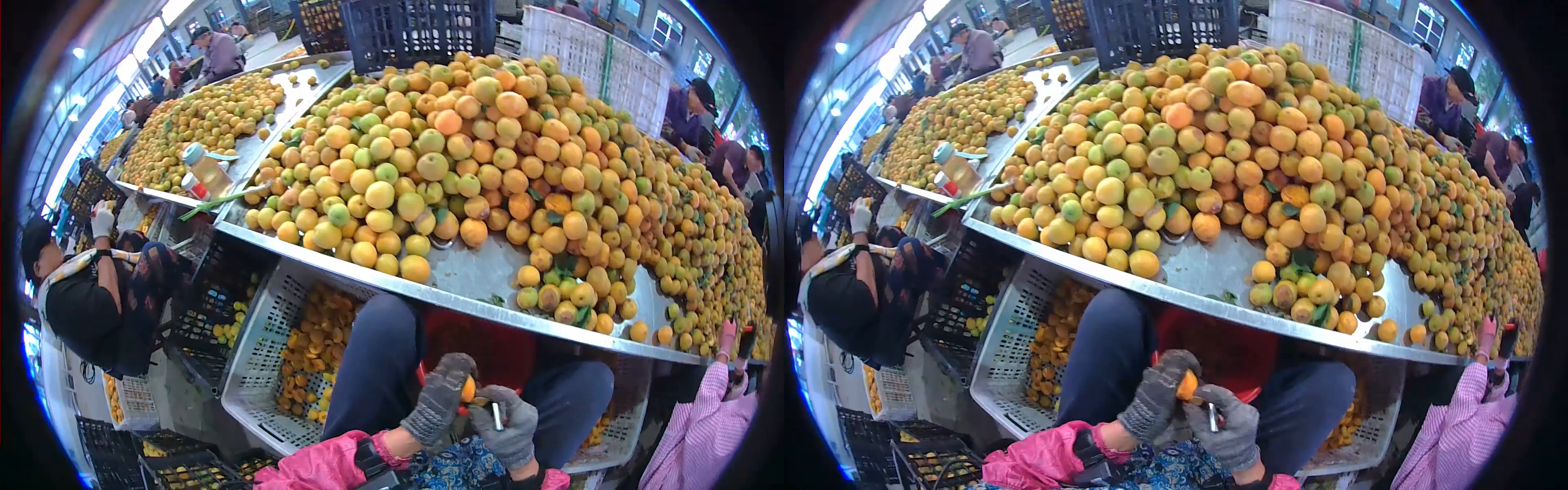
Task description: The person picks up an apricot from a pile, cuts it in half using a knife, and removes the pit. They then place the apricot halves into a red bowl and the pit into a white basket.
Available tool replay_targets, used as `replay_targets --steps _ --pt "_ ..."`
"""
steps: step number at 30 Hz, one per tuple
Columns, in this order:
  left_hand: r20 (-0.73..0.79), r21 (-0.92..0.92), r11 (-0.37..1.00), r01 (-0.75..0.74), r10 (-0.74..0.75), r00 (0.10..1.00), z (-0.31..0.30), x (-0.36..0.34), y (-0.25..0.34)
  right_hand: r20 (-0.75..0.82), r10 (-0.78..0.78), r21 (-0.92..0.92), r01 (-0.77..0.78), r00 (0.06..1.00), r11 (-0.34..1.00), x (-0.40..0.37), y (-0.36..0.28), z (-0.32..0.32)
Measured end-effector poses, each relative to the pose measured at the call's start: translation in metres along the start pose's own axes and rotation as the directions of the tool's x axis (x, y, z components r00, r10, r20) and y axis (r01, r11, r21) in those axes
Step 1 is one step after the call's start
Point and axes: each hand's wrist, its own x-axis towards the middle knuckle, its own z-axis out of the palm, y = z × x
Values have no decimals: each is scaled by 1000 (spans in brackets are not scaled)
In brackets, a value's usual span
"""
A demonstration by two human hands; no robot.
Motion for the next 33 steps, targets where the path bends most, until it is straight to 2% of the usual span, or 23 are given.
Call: replay_targets --steps 1,2,4,5,6,7,8,10,12,13,14,16,17,18,19,20,21,22,23,24,25,28,33 --pt "-42 -46 996 76 -78 996 -12 -1 4 -28 46 32 -45 999 998 0 -6 -3" --pt "-48 212 976 -49 60 997 -24 1 41 -22 35 39 -34 999 999 5 -5 -4" --pt "47 676 695 -246 293 955 -74 2 72 3 -46 -72 46 999 996 15 0 -11" --pt "-147 476 781 -404 524 839 -91 4 55 45 -21 -124 27 999 992 25 0 -12" --pt "-202 464 848 -256 382 902 -107 3 86 41 -30 -119 34 999 992 28 9 -15" --pt "-256 445 890 -103 236 937 -121 6 118 160 114 -295 -63 980 953 30 24 -20" --pt "-259 456 883 -112 251 933 -130 12 127 251 271 -468 -128 929 874 30 37 -24" --pt "-261 817 564 -123 551 793 -144 21 140 271 315 -493 -150 910 857 29 51 -24" --pt "-194 856 494 -155 583 789 -156 48 143 295 306 -528 -113 905 842 28 58 -21" --pt "-179 886 449 -118 565 806 -144 66 153 170 -143 -354 196 975 914 25 69 -15" --pt "-165 912 403 -84 545 822 -136 84 164 170 -153 -343 204 974 917 32 64 -14" --pt "130 971 54 -231 694 708 -153 138 156 229 37 -248 22 973 969 34 51 -21" --pt "184 969 -14 -245 700 690 -159 170 150 303 185 -359 -68 935 931 48 20 -24" --pt "281 947 -69 -315 657 700 -170 202 146 201 256 -427 -150 946 892 40 38 -21" --pt "312 930 -87 -358 702 640 -182 226 129 399 321 -216 -252 859 943 31 58 -22" --pt "411 908 -242 -341 666 622 -186 245 125 345 126 -200 -58 930 978 32 44 -26" --pt "389 912 -168 -373 641 662 -207 267 109 415 98 -5 -105 904 994 38 36 -26" --pt "397 918 -245 -313 587 706 -224 282 100 367 215 -255 -124 905 959 42 31 -32" --pt "382 924 -274 -266 667 640 -243 305 78 278 119 -448 19 953 894 27 60 -15" --pt "260 964 -133 -229 649 715 -243 305 77 247 -6 -614 161 969 773 13 92 -2" --pt "351 936 -221 -273 640 684 -223 311 67 220 17 -634 129 975 763 13 96 -3" --pt "154 983 10 -185 509 847 -213 294 102 163 -71 -525 147 984 838 19 92 -7" --pt "256 966 -115 -233 568 782 -207 295 97 233 75 -289 -5 969 957 33 72 -28"
